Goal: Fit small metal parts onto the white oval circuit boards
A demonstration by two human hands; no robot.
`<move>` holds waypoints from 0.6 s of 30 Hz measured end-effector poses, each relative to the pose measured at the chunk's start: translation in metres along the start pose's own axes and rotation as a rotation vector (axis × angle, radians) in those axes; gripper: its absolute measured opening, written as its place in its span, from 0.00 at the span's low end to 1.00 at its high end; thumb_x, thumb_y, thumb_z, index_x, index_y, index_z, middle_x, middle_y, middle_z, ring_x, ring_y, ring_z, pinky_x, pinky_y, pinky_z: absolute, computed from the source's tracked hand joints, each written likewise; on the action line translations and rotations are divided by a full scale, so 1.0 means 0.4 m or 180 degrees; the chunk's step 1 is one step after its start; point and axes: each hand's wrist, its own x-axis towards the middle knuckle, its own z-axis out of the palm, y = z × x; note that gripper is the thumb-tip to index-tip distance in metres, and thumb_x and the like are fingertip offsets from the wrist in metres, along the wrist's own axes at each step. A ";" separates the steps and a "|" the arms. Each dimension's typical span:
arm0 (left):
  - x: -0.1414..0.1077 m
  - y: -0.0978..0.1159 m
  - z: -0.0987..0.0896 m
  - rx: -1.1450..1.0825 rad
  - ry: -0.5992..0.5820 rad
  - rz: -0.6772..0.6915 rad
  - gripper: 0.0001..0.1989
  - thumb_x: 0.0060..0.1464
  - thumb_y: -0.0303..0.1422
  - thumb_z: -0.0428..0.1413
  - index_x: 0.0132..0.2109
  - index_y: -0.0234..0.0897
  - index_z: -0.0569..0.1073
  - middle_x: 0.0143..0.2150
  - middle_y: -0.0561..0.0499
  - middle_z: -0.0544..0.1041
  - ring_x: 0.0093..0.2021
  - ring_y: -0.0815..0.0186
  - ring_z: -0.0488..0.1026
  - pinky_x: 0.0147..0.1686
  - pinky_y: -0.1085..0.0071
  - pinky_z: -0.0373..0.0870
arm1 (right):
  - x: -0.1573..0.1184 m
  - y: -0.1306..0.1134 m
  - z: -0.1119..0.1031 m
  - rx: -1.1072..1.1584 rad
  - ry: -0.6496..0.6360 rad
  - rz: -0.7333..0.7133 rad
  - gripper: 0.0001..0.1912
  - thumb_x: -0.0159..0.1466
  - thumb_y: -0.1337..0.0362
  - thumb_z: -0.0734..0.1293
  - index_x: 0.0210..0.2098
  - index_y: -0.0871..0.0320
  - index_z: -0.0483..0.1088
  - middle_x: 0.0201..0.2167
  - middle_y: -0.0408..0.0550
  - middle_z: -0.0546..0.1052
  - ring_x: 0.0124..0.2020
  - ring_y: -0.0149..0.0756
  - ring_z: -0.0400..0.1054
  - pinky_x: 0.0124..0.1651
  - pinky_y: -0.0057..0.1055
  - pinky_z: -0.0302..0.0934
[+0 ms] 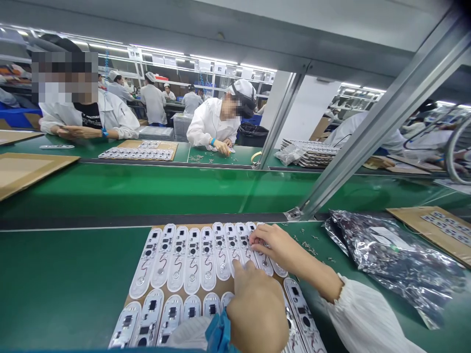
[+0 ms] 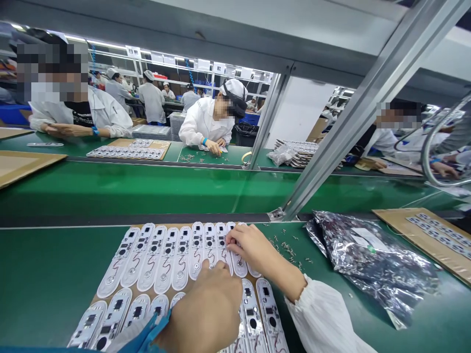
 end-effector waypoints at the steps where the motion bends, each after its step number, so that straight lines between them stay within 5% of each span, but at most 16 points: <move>1: -0.003 0.001 -0.004 0.0029 -0.0053 0.0008 0.19 0.53 0.24 0.52 0.52 0.29 0.76 0.56 0.34 0.74 0.62 0.49 0.65 0.66 0.47 0.52 | -0.002 0.000 0.002 0.0036 0.0002 0.0012 0.05 0.67 0.65 0.65 0.34 0.55 0.72 0.35 0.45 0.77 0.36 0.37 0.70 0.42 0.37 0.56; 6: -0.012 0.001 -0.024 0.0022 -0.0195 -0.0056 0.19 0.55 0.23 0.49 0.52 0.29 0.76 0.55 0.36 0.75 0.61 0.51 0.66 0.67 0.50 0.51 | -0.014 0.014 -0.014 0.0283 0.0081 0.0083 0.05 0.66 0.64 0.66 0.33 0.54 0.73 0.34 0.43 0.77 0.36 0.37 0.70 0.43 0.36 0.58; 12: -0.003 0.000 -0.035 0.0052 -0.0399 0.0037 0.19 0.55 0.23 0.53 0.53 0.28 0.76 0.58 0.32 0.73 0.64 0.48 0.62 0.67 0.46 0.49 | -0.030 0.035 -0.072 0.0782 0.0995 0.0533 0.11 0.66 0.54 0.66 0.38 0.53 0.74 0.36 0.47 0.77 0.39 0.41 0.70 0.42 0.35 0.61; 18: -0.020 0.005 -0.043 -0.0141 -0.0307 -0.0048 0.18 0.57 0.20 0.47 0.49 0.25 0.77 0.56 0.31 0.74 0.63 0.48 0.63 0.66 0.49 0.51 | -0.014 0.003 -0.006 0.0491 0.0096 0.0387 0.04 0.64 0.66 0.67 0.32 0.54 0.74 0.34 0.44 0.77 0.36 0.36 0.70 0.41 0.33 0.60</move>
